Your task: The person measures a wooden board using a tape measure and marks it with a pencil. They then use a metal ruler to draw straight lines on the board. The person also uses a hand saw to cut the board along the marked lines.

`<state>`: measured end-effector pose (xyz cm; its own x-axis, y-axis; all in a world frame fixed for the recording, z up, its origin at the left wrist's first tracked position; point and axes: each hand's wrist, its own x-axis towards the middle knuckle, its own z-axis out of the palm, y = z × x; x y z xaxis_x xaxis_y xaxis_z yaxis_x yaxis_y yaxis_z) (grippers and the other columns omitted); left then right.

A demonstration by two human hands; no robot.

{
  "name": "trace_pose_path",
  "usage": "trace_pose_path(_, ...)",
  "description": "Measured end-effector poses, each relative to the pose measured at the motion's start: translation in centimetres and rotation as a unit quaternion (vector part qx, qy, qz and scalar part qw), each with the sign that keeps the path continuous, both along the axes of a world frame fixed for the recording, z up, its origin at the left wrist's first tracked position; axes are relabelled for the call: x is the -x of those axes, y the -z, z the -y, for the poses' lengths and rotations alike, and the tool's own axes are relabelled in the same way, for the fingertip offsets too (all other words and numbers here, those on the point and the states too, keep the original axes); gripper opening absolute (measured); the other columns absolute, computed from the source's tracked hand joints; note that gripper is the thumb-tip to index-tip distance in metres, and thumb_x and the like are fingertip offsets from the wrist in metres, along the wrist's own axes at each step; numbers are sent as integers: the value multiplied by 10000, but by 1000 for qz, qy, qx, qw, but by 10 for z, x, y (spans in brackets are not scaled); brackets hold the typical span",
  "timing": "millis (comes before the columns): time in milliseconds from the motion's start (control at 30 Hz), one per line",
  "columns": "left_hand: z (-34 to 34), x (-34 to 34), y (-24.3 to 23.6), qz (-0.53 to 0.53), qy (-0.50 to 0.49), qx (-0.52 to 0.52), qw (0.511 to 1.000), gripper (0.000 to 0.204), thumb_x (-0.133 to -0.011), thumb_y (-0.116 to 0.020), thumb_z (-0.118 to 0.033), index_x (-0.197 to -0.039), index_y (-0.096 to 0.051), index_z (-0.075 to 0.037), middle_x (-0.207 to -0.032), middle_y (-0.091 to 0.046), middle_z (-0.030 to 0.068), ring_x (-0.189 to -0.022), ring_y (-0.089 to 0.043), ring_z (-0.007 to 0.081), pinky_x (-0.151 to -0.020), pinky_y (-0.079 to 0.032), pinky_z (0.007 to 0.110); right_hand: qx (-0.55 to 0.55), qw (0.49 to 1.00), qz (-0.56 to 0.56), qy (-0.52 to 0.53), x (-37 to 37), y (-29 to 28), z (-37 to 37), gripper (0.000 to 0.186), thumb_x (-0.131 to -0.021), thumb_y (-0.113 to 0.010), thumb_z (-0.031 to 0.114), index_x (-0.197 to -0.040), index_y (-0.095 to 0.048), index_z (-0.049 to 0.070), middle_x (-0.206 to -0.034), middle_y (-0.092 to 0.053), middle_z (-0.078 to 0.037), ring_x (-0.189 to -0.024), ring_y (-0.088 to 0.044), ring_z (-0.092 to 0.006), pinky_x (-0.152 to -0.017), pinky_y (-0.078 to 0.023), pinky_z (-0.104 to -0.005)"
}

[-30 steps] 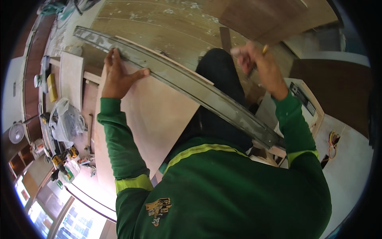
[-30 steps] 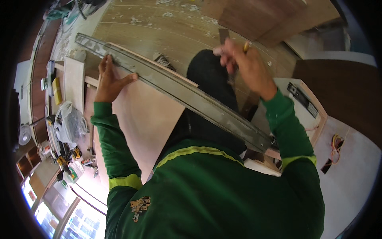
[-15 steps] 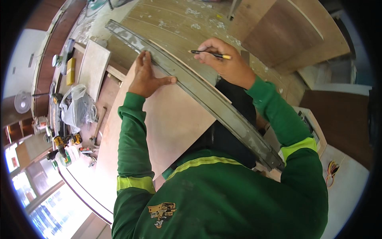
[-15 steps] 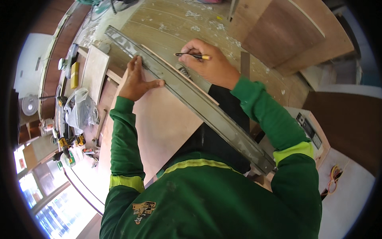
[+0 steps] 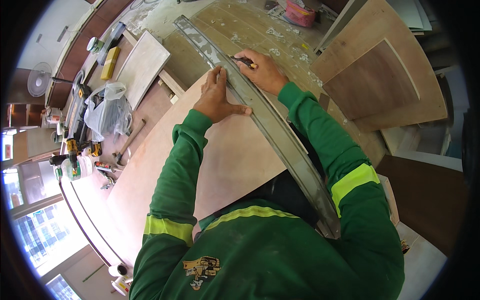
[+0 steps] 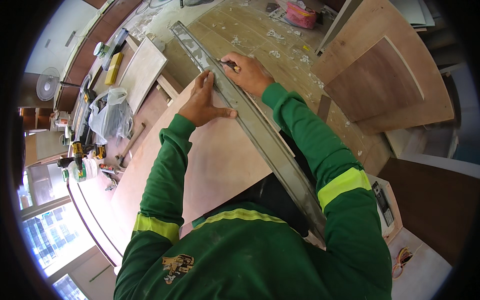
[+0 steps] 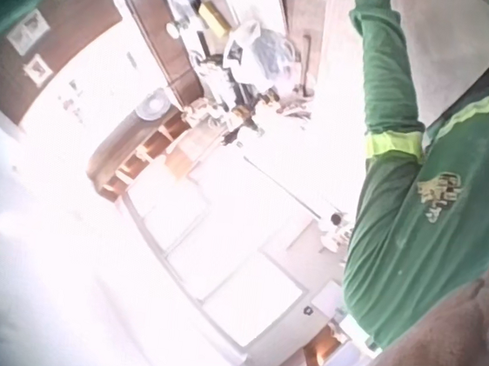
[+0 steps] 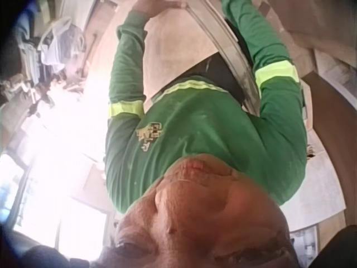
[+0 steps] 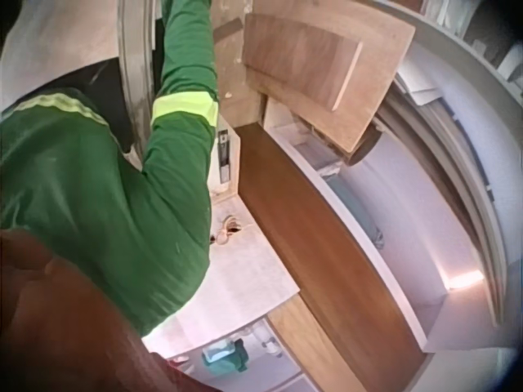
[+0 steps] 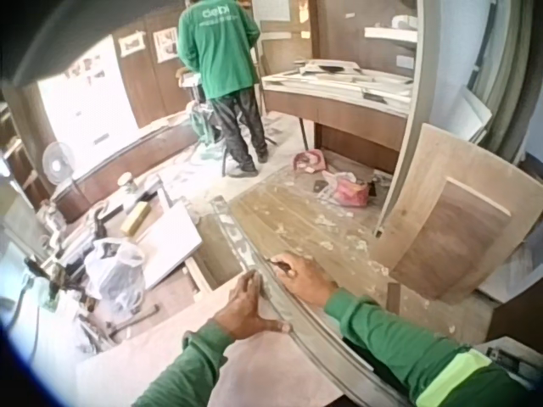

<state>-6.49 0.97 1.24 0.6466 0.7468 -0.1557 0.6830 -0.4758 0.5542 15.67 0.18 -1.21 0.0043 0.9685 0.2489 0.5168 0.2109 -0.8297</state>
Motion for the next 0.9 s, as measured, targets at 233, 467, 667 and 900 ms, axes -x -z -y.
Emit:
trace_pose_path(233,0,-1,0,-9,-4,-6,1000,1560,-565,-965,-697,-1611,-200,170,-1697,-163,305,-1584,-228,481,-1296,-281,482,-15,999,44,2,4,-6,-1,301,-1006,-696,249,-1263,-697,92,-1091,-769,-176,-935,-734,-365,-842,-583,-413)
trace_pose_path(467,0,1,5,14,-11,-3,1000,1554,-539,-972,-699,-1604,-241,165,-1680,-201,297,-1566,-243,496,-1288,-280,516,23,996,86,-24,-6,-22,3,300,-987,-687,248,-1239,-714,87,-1087,-769,-182,-956,-743,-372,-850,-591,-431)
trace_pose_path(667,-1,0,6,14,-3,-9,1000,1566,-532,-975,-697,-1608,-233,166,-1682,-204,301,-1568,-246,490,-1290,-287,508,-4,991,132,-24,-3,-27,-4,319,-970,-664,264,-1227,-716,82,-1076,-762,-195,-976,-729,-408,-870,-585,-464)
trace_pose_path(900,-3,-1,6,-3,-7,0,1000,1579,-528,-975,-702,-1611,-218,162,-1691,-193,313,-1588,-214,476,-1302,-281,482,0,983,175,-55,-6,-32,-17,311,-951,-642,277,-1165,-720,65,-1014,-750,-207,-975,-715,-416,-870,-575,-488)
